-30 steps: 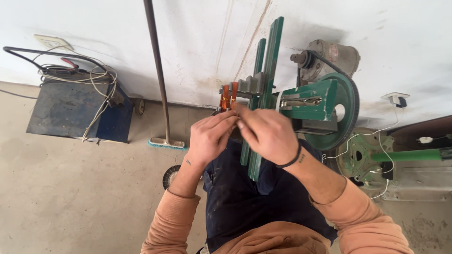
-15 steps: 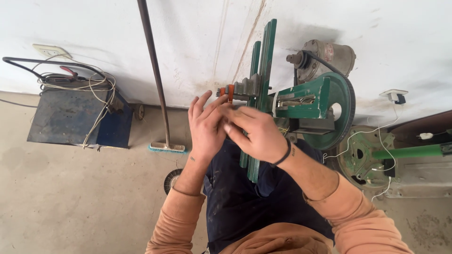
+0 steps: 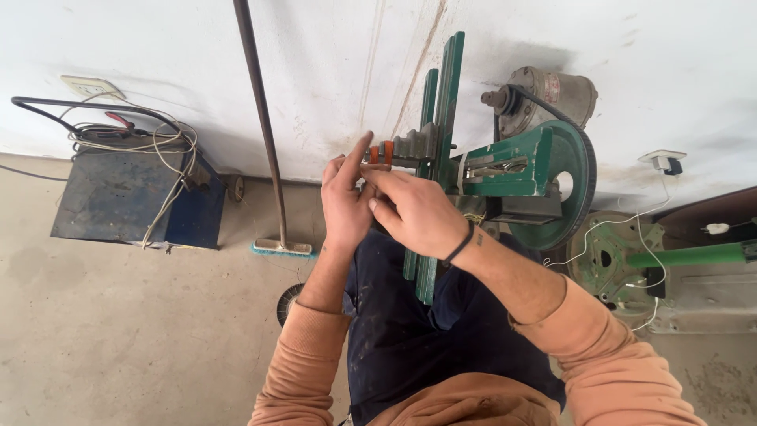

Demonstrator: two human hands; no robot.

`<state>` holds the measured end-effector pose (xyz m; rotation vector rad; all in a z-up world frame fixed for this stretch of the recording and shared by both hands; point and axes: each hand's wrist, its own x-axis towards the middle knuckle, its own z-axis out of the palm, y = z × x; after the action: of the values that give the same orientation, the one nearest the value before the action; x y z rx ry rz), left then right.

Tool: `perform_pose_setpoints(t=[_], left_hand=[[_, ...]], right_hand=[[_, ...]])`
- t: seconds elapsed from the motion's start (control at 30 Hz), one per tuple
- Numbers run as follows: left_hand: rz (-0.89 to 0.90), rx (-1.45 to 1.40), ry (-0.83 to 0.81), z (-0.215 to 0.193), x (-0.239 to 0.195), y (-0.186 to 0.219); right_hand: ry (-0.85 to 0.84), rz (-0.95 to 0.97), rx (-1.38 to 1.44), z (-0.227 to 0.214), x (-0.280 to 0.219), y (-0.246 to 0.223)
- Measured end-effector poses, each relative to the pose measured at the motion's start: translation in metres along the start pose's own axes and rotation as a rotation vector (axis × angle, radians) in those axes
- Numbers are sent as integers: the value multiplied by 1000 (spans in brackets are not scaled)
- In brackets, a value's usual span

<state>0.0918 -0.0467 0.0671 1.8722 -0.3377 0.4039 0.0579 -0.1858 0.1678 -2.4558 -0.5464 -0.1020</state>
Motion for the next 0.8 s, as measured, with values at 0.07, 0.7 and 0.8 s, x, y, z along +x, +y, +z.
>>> perform_pose_setpoints(t=[0.07, 0.7, 0.8], left_hand=[[-78, -43, -5, -1, 2, 0], [-18, 142, 31, -6, -2, 10], [-19, 131, 15, -5, -2, 16]], right_hand=[[5, -38, 66, 3, 1, 4], [-202, -242, -941, 10, 35, 12], [-226, -241, -848, 7, 38, 17]])
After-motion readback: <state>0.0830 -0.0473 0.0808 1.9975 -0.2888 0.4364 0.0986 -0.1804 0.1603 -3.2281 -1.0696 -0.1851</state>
